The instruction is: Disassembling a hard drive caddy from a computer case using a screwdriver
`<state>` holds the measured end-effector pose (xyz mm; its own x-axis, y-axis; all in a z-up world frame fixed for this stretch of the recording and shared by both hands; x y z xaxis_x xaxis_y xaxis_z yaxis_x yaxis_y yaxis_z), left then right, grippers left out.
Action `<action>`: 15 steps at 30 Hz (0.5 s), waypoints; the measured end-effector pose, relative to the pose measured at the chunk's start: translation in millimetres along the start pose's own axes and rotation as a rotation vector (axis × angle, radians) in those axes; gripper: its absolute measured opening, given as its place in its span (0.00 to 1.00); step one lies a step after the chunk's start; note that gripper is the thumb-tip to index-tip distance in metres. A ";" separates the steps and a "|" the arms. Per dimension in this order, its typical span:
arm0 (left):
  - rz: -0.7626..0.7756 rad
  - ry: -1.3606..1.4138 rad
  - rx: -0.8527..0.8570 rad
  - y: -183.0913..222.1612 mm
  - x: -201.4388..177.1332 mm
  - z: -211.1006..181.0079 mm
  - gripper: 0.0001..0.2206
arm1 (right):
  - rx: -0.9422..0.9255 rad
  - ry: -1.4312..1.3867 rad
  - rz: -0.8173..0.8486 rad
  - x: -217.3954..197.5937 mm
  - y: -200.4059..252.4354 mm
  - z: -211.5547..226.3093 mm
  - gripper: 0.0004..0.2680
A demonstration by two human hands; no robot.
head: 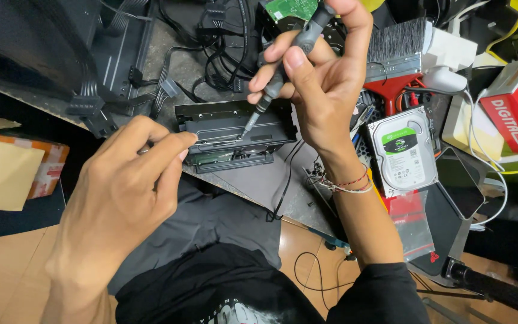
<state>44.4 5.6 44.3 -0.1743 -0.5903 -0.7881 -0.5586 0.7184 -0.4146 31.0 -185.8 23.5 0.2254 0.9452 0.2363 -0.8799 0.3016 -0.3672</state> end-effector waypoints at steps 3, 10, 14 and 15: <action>-0.004 0.008 0.013 0.2 0.1 -0.2 0.07 | -0.024 0.033 0.053 7.5 1.2 5.5 0.13; -0.017 -0.051 0.011 1.0 -1.2 -1.9 0.06 | -0.144 0.092 0.217 19.5 1.7 28.1 0.12; -0.024 -0.079 -0.003 1.1 -1.8 -1.9 0.06 | -0.211 0.195 0.443 34.9 -3.4 46.1 0.12; -0.025 -0.078 0.002 1.3 -1.7 -2.3 0.06 | -0.258 0.228 0.521 39.3 -3.3 50.1 0.11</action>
Point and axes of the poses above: each hand's wrist, its own y-axis away from the middle knuckle, its own x-axis out of the palm, z = x × y, the point moved 5 cm from there along -y, towards the middle knuckle, and after that the axes turned 1 degree about -y, right-handed, at the moved point
